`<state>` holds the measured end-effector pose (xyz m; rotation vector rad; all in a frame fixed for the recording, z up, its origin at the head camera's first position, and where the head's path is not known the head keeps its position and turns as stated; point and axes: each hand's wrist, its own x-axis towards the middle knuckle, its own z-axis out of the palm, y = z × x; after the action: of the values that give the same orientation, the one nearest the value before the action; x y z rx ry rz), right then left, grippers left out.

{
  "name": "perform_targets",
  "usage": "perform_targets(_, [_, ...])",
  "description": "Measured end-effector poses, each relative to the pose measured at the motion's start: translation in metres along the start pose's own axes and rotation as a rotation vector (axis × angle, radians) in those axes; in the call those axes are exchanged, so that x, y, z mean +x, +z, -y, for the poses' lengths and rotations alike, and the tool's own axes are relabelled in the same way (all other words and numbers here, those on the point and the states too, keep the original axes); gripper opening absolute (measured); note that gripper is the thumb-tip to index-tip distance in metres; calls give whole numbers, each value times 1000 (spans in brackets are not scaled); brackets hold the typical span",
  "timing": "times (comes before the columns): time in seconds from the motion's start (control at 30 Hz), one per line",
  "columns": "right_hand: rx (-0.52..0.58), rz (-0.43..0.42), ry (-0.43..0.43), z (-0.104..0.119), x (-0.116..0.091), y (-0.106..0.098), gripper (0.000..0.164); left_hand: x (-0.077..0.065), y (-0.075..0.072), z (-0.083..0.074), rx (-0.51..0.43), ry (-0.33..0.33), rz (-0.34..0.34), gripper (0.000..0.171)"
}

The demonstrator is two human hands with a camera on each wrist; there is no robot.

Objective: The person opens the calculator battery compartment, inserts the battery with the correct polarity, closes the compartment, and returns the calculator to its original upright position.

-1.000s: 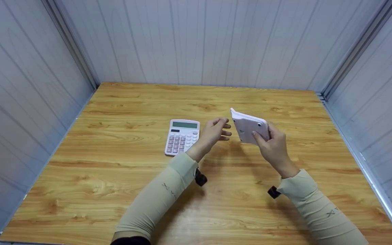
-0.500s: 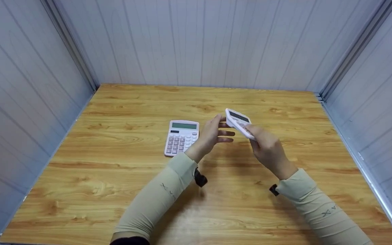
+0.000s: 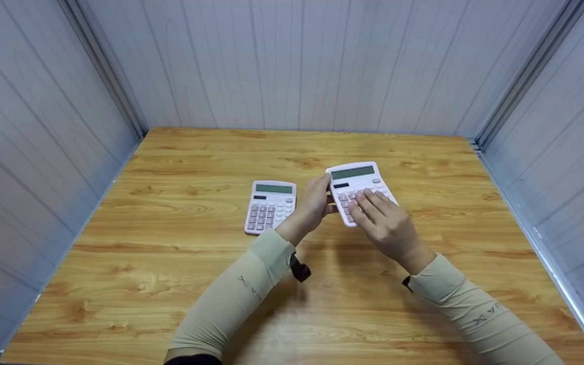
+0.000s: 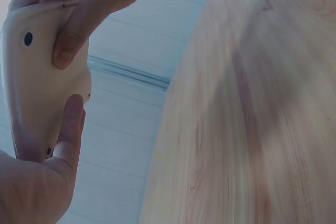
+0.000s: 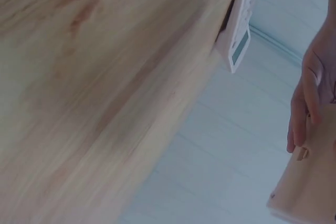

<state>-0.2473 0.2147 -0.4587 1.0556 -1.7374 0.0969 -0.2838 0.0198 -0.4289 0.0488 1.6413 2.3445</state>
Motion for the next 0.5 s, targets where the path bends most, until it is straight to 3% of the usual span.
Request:
perform_targets(0.3, [-45,-6,-60,3,-6,4,21,-1,0,0,-11,0,-21,44])
perform_targets(0.5, [-27,106,-33,-1,-6,3,27,3,-5,2,-13,-8,-24,45])
